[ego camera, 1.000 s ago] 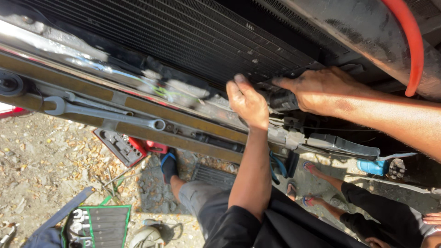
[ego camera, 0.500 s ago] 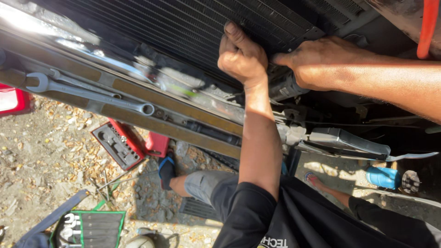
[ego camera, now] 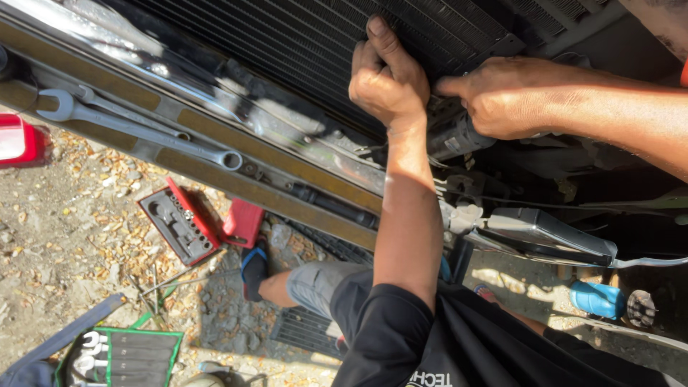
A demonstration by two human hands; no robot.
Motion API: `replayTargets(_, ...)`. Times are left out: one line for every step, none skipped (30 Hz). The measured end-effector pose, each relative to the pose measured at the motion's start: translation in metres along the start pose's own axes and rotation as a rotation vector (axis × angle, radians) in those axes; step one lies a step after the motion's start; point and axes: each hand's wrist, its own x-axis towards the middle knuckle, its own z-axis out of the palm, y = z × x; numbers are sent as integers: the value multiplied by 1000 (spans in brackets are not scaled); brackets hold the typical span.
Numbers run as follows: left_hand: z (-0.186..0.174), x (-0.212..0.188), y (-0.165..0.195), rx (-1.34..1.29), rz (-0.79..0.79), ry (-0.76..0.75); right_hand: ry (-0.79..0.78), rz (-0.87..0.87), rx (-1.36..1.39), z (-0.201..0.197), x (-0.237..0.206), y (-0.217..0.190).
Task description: The person works at the front of a vehicle, using pliers and their hands to loosen fittings and unfasten brackets around the cooling radiator mounted behind the front grille. They repeatedly reach into the radiator area, manipulate hoses and mounting hardware, and steady the radiator with one hand while working with the other.
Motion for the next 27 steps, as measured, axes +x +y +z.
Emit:
replayTargets(0,1,1,-6,2,2,15,-13,55,-3,-2,-2)
replayTargets(0,2,1,-7,0,10,32,-28,107,-5,-4,-4)
replayTargets(0,2,2,-7,-1,15,47,-44,160,-7,-3,-5)
replayTargets(0,3,3,-6,-3,18,24,-26,181,-8,-2,-6)
replayTargets(0,3,3,0,0,15,1,-9,204,-8,1,-6)
replayTargets(0,3,3,6,1,7,-26,12,230,-6,4,-6)
replayTargets(0,4,3,8,2,0,-12,-7,241,-5,6,-4)
replayTargets(0,4,4,14,-6,-2,4,-29,246,-4,9,-4)
replayTargets(0,4,4,20,-15,-5,20,-49,250,-2,12,-3)
replayTargets(0,4,4,26,-24,-9,32,-62,235,-2,13,-2)
replayTargets(0,4,4,29,-22,-8,45,-77,220,-2,13,-2)
replayTargets(-1,4,4,30,-18,-6,59,-92,204,-3,12,-2)
replayTargets(-1,4,5,31,-14,-5,33,-74,160,-5,10,-2)
replayTargets(-2,4,5,30,2,-7,7,-57,116,-7,6,-2)
replayTargets(-2,4,5,27,18,-6,-17,-37,71,-8,1,-4)
replayTargets(-2,4,5,23,31,-1,-14,-22,62,-8,-5,-6)
replayTargets(-2,5,5,15,27,11,-7,-11,49,-10,-10,-8)
replayTargets(-1,5,4,7,28,24,5,-2,37,-14,-13,-11)
replayTargets(-1,6,4,4,28,32,-1,26,41,-16,-16,-13)
replayTargets(0,7,4,23,23,25,-17,54,51,-16,-21,-14)
replayTargets(0,7,4,46,15,13,-40,83,65,-16,-24,-16)
replayTargets(0,8,4,66,10,0,-8,48,70,-16,-26,-18)
replayTargets(1,8,5,57,27,9,34,15,74,-18,-26,-18)
replayTargets(1,9,5,45,47,18,79,-17,78,-19,-26,-18)
replayTargets(2,9,5,37,65,24,29,28,87,-19,-25,-16)
replayTargets(2,9,5,44,64,31,-27,72,94,-19,-24,-15)
replayTargets(3,9,4,48,64,37,-82,117,102,-19,-22,-13)
